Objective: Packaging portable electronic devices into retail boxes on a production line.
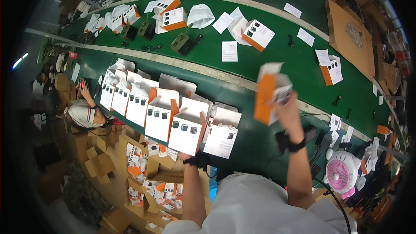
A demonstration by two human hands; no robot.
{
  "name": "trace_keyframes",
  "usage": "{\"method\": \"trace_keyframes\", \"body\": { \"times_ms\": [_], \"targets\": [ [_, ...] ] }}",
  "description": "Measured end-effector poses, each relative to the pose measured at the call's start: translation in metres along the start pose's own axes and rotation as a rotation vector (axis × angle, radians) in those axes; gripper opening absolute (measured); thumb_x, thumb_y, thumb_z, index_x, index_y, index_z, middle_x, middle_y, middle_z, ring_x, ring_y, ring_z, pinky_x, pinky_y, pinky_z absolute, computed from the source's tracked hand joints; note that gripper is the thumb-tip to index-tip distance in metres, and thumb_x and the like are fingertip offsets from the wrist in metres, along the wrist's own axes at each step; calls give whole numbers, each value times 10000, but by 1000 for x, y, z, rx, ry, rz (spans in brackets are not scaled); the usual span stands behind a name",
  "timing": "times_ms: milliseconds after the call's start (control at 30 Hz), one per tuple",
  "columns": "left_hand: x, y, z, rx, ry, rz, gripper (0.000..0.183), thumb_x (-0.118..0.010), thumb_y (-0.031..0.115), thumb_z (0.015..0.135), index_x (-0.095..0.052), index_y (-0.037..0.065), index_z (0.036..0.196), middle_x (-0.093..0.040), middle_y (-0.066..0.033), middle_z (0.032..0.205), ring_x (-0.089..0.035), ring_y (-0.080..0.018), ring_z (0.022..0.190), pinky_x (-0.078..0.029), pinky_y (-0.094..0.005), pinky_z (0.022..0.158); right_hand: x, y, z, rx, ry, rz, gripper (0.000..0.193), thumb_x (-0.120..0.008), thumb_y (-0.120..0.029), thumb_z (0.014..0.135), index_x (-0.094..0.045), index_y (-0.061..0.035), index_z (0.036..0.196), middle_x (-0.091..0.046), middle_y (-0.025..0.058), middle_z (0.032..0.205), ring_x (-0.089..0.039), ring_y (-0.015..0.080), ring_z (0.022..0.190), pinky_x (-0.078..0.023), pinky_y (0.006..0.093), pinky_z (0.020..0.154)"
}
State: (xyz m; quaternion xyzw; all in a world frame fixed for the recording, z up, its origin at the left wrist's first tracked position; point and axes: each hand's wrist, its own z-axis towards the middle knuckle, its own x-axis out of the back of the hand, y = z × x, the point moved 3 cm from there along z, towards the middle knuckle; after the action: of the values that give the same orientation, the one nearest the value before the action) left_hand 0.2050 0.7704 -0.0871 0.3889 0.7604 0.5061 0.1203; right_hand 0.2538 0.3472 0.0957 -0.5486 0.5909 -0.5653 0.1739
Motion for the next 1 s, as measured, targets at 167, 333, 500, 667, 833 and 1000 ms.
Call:
{"method": "trace_keyframes", "body": {
  "times_ms": [167,333,500,667,833,1000],
  "targets": [
    [-35,2,-10,2,20,27,514,-511,392,928,-450,-53,1177,-609,-240,1069,-655,-350,836,-521,-466,733,-72,-22,-114,-158,-250,-185,997,-780,-448,680,-255,118,1311,-507,275,1155,-599,364,997,-489,397,844],
    [-41,6,0,27,6,76,516,-508,398,926,-453,-52,1172,-610,-241,1067,-654,-351,836,-521,-467,733,-103,-24,-136,-1,-312,-216,997,-731,-436,744,-179,116,1363,-384,347,1278,-518,462,1106,-463,423,902],
    [-44,-7,-17,37,-44,127,518,-505,404,925,-456,-51,1167,-610,-241,1064,-654,-353,836,-520,-467,732,-102,48,-139,-53,-87,88,866,-648,-384,842,-173,77,1399,-432,235,1241,-534,165,859,-478,301,696],
    [-46,-7,-11,55,-243,206,520,-503,410,923,-459,-50,1162,-610,-242,1061,-653,-355,837,-520,-468,732,-147,99,-131,-302,-373,386,797,-502,-474,921,-157,50,1413,-445,174,1254,-514,164,936,-474,297,716],
    [-43,-17,-14,28,-385,280,523,-500,416,922,-462,-49,1158,-611,-242,1058,-653,-357,837,-519,-469,731,-154,62,-110,-330,-210,524,719,-434,-472,952,-239,90,1356,-404,269,1338,-391,324,1268,-313,363,1047],
    [-71,-21,-23,26,-488,344,525,-497,422,920,-465,-48,1153,-611,-243,1056,-652,-358,837,-519,-470,731,-10,51,44,114,553,402,691,-603,-297,888,-279,136,1319,-360,318,1355,-350,376,1302,-286,385,1072]
  ]
}}
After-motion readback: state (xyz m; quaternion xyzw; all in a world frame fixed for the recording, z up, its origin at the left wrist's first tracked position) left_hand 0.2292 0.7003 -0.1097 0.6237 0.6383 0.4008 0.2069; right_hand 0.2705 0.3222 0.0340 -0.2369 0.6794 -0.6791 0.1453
